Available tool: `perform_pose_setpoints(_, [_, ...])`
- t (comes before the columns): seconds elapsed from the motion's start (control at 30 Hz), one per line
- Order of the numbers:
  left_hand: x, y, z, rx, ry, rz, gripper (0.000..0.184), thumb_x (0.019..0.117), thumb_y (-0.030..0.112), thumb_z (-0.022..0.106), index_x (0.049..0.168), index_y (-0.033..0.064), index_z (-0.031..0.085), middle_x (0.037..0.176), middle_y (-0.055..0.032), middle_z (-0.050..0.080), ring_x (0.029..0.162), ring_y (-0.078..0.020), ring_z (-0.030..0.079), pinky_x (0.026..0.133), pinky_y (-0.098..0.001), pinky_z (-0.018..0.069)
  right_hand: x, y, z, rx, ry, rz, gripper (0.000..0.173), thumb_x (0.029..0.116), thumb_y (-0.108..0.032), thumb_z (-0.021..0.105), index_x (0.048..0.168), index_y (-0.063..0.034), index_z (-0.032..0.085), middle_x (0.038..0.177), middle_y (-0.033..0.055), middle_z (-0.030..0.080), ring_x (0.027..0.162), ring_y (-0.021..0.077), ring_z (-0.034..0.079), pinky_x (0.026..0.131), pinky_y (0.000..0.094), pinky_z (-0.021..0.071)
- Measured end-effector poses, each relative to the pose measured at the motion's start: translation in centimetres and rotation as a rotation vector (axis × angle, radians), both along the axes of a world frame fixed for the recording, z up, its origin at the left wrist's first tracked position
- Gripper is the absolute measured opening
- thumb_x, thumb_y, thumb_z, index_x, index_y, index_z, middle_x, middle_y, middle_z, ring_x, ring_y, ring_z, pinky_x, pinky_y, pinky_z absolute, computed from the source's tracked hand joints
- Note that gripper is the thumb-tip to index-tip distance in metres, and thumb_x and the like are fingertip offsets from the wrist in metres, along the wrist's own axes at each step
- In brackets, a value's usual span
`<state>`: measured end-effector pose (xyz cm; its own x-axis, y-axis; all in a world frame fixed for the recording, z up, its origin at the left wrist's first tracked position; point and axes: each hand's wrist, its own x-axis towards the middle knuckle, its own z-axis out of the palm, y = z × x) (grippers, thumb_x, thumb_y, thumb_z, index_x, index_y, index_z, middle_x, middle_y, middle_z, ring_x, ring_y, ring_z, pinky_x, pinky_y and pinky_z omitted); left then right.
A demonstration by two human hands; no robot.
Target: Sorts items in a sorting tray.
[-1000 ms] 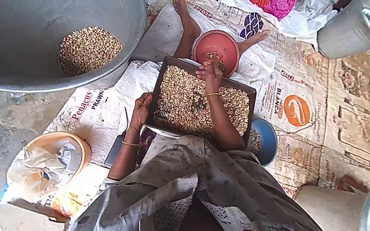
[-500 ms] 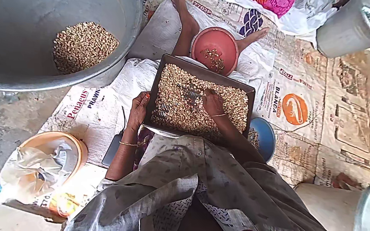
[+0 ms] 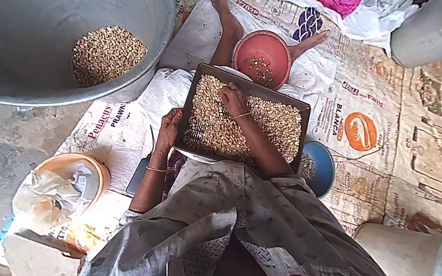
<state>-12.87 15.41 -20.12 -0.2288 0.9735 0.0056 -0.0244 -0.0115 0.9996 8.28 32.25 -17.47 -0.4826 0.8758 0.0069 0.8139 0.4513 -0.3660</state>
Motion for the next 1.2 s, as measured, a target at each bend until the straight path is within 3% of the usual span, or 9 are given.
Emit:
perform_pose_setpoints(0.37, [0.1,-0.1,-0.1,0.002,0.002,0.002,0.033,0.1115,0.016,0.035,0.12,0.0011,0.063,0.097,0.0043,0.07,0.086,0.0033,0.066,0.084,-0.0203,0.0569,0.0,-1.0,-0.8,0.08,-0.056,0.036,0.028,0.1049,-0.016,0.051,0.12,-0.0033,0.072,0.136,0.0198,0.062,0.109,0.0382,0.069,0.088,0.0534,0.0562])
perform_pose_setpoints(0.57, [0.1,-0.1,-0.2,-0.001,0.001,0.0,0.033,0.1114,0.016,0.036,0.119,0.0005,0.064,0.097,0.0033,0.07,0.086,0.0024,0.067,0.084,-0.0208,0.057,-1.1,-2.5,0.4,0.017,-0.165,-0.038,0.033,0.1033,-0.01,0.048,0.129,-0.0022,0.067,0.147,0.0224,0.056,0.127,0.0396,0.062,0.097,0.0546,0.0527])
perform_pose_setpoints(0.67, [-0.1,0.1,-0.3,-0.006,0.003,-0.005,0.033,0.1114,0.017,0.036,0.119,0.0014,0.064,0.095,0.0036,0.07,0.084,0.0017,0.067,0.082,-0.0214,0.0579,-1.0,-2.2,1.0,-0.06,-0.12,-0.076,0.027,0.0993,-0.005,0.05,0.119,-0.0035,0.07,0.138,0.0196,0.062,0.117,0.0375,0.066,0.092,0.0544,0.0542])
perform_pose_setpoints(0.8, [-0.2,0.1,-0.4,0.0,-0.007,-0.01,0.033,0.1115,0.017,0.035,0.12,0.0014,0.064,0.095,0.0033,0.07,0.083,0.0011,0.067,0.081,-0.0217,0.0581,0.1,-1.6,0.1,-0.061,0.05,-0.065,0.026,0.1022,-0.009,0.051,0.117,-0.0033,0.072,0.128,0.0191,0.067,0.122,0.0354,0.064,0.101,0.0529,0.0508])
perform_pose_setpoints(0.9, [0.0,0.1,-0.4,0.008,-0.012,-0.006,0.033,0.1114,0.016,0.036,0.119,0.0017,0.064,0.094,0.0038,0.07,0.083,0.0015,0.067,0.081,-0.0214,0.0581,0.6,-1.6,-0.6,-0.04,0.105,-0.004,0.024,0.1024,-0.015,0.056,0.112,-0.0049,0.075,0.116,0.0182,0.069,0.108,0.0338,0.067,0.094,0.0509,0.0532])
perform_pose_setpoints(1.07, [-0.1,0.1,-0.5,-0.001,-0.001,-0.006,0.033,0.1115,0.017,0.036,0.119,0.0017,0.064,0.095,0.0036,0.07,0.083,0.0016,0.067,0.081,-0.0214,0.0579,0.3,-1.7,0.6,-0.089,-0.024,0.055,0.024,0.1013,-0.012,0.056,0.115,-0.0047,0.075,0.12,0.0178,0.068,0.111,0.0349,0.067,0.095,0.0533,0.0526])
perform_pose_setpoints(1.2, [-0.1,0.1,-0.3,0.003,-0.002,-0.007,0.034,0.1116,0.017,0.035,0.12,0.0012,0.064,0.096,0.0035,0.071,0.085,0.0017,0.067,0.082,-0.0215,0.058,0.5,-1.3,0.3,-0.116,0.021,-0.021,0.025,0.1032,-0.01,0.051,0.112,0.0002,0.072,0.119,0.0192,0.07,0.117,0.0359,0.066,0.101,0.0531,0.0496])
